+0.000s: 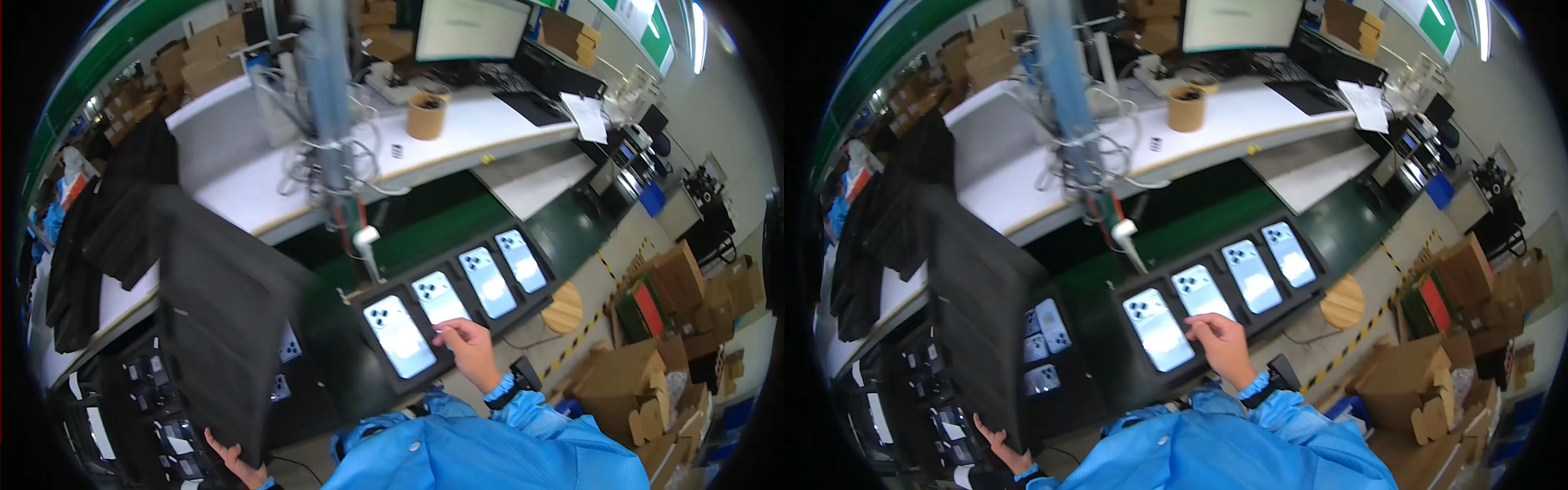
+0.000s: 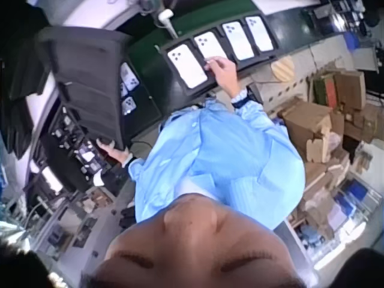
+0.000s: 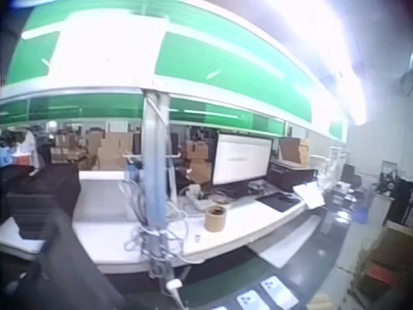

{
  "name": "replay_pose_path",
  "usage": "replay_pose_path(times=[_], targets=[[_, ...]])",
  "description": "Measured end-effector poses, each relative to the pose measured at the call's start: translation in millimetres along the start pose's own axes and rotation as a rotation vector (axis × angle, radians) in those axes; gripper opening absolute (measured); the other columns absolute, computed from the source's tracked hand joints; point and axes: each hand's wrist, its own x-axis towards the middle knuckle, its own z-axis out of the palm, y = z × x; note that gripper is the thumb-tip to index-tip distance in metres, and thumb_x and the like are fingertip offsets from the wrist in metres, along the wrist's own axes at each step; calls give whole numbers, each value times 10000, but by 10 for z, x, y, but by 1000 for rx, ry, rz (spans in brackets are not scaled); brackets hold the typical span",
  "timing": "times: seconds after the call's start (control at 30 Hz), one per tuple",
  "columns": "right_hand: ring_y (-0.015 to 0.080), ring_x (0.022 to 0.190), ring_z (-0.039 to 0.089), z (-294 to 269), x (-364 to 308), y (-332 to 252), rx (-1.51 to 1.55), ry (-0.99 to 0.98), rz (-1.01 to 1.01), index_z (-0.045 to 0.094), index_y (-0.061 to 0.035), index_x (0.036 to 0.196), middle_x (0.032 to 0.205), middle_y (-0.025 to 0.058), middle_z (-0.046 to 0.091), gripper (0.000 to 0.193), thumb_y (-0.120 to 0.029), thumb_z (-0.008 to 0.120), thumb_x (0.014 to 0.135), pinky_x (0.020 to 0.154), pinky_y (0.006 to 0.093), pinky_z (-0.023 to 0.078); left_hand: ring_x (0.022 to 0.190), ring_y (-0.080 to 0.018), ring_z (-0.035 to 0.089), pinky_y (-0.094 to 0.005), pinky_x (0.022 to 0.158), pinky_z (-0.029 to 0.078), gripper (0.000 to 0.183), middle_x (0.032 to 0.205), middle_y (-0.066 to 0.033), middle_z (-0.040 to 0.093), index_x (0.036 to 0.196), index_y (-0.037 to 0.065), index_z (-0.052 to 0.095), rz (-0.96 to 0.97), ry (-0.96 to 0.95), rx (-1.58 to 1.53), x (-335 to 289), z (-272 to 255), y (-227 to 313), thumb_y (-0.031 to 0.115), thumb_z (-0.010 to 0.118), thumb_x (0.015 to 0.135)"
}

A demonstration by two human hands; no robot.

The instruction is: Sorting and scanning smartphones on a factory assembly line.

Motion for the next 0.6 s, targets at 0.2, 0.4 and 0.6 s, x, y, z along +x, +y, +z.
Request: replay_pose_path(times=[0.2, 0.4, 0.6], targets=[[231, 1335, 457, -1274, 44, 97, 189, -117, 86, 487, 27, 1414, 1401, 128, 539, 596, -430, 312, 1074, 1153, 355, 289, 1310, -257, 461, -347, 1111, 358, 778, 1378, -122, 495, 1352, -8, 516, -163, -288, 800, -588, 707, -89, 22, 521, 574], [159, 1199, 546, -3508, 888, -335, -438, 149, -93, 511, -14, 1421, 1326, 106, 605, 524, -251, 635, 971, 1022, 312, 412, 1423, -264, 372, -377, 1176, 269, 658, 1477, -131, 477, 1412, 23, 498, 86, -575, 864, -828, 2335, -1355, 32, 658, 774], [261, 1240, 556, -2939, 1398, -210, -1084, 275, -431, 599, 29, 1275, 1316, 164, 604, 364, -126, 629, 948, 1085, 372, 389, 1381, -260, 421, -391, 1130, 342, 504, 1463, -181, 463, 1412, 34, 461, -26, -308, 474, -715, 2309, -1847, 183, 617, 957]])
